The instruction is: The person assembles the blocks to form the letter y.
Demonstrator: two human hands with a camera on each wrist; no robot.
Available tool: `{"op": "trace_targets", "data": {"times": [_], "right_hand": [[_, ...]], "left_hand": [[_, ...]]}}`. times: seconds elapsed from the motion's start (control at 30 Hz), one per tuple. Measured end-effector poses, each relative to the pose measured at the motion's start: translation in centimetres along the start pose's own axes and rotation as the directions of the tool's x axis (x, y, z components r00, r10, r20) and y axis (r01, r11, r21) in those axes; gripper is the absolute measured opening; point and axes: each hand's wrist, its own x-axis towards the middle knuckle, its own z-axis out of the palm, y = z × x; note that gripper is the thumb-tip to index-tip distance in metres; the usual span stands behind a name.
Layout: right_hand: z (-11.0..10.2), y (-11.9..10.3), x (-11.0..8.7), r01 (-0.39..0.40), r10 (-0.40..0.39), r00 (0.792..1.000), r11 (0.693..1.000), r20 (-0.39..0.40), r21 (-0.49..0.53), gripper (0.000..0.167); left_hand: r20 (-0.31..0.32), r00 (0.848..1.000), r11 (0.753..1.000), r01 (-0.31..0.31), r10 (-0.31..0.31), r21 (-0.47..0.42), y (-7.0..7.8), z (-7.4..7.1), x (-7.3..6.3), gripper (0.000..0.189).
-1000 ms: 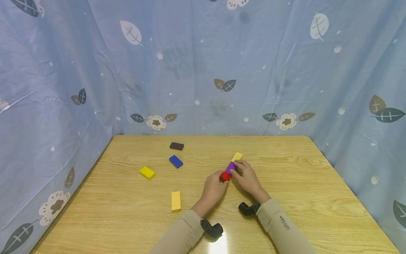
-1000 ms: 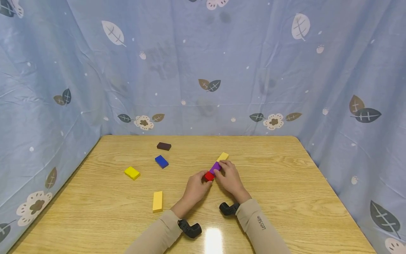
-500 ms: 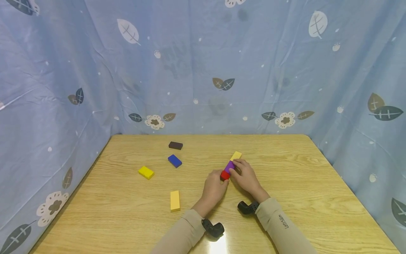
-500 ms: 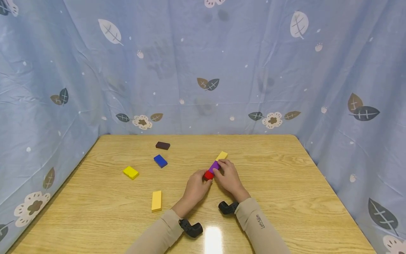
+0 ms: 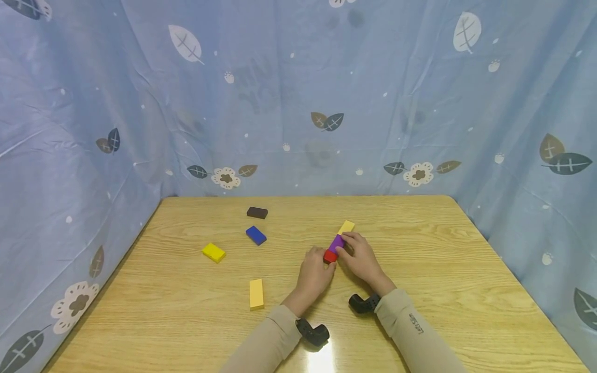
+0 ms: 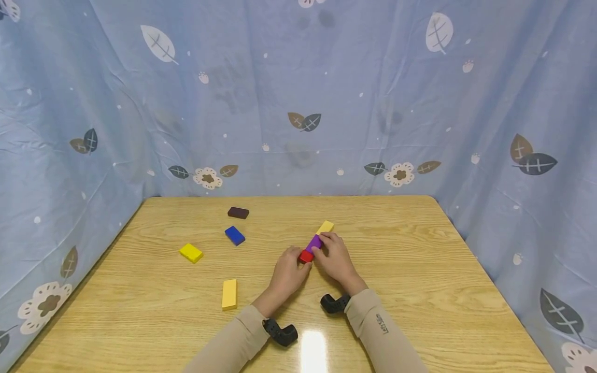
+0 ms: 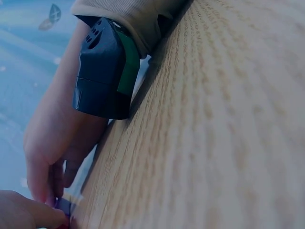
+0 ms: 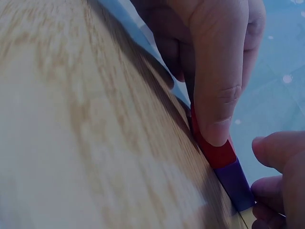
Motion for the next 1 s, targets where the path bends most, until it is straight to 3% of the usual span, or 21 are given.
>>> {"op": "trace_targets", "data": {"times": [0.57, 1.0], "right_hand": [[0.23, 0.3, -0.18, 0.04, -0.041, 0.999, 0.999, -0.014, -0.024, 0.056], [0.46, 0.59, 0.19, 0.06, -0.054, 0.994, 0.997, 0.091, -0.058, 0.067]], "left_hand": [[0.034, 0.999, 1.0, 0.003, -0.004, 0.019, -0.15, 0.22, -0.03, 0.028], [0.038, 0.999, 1.0, -0.001, 0.0, 0.027, -0.1, 0.11, 0.08, 0.034]]}}
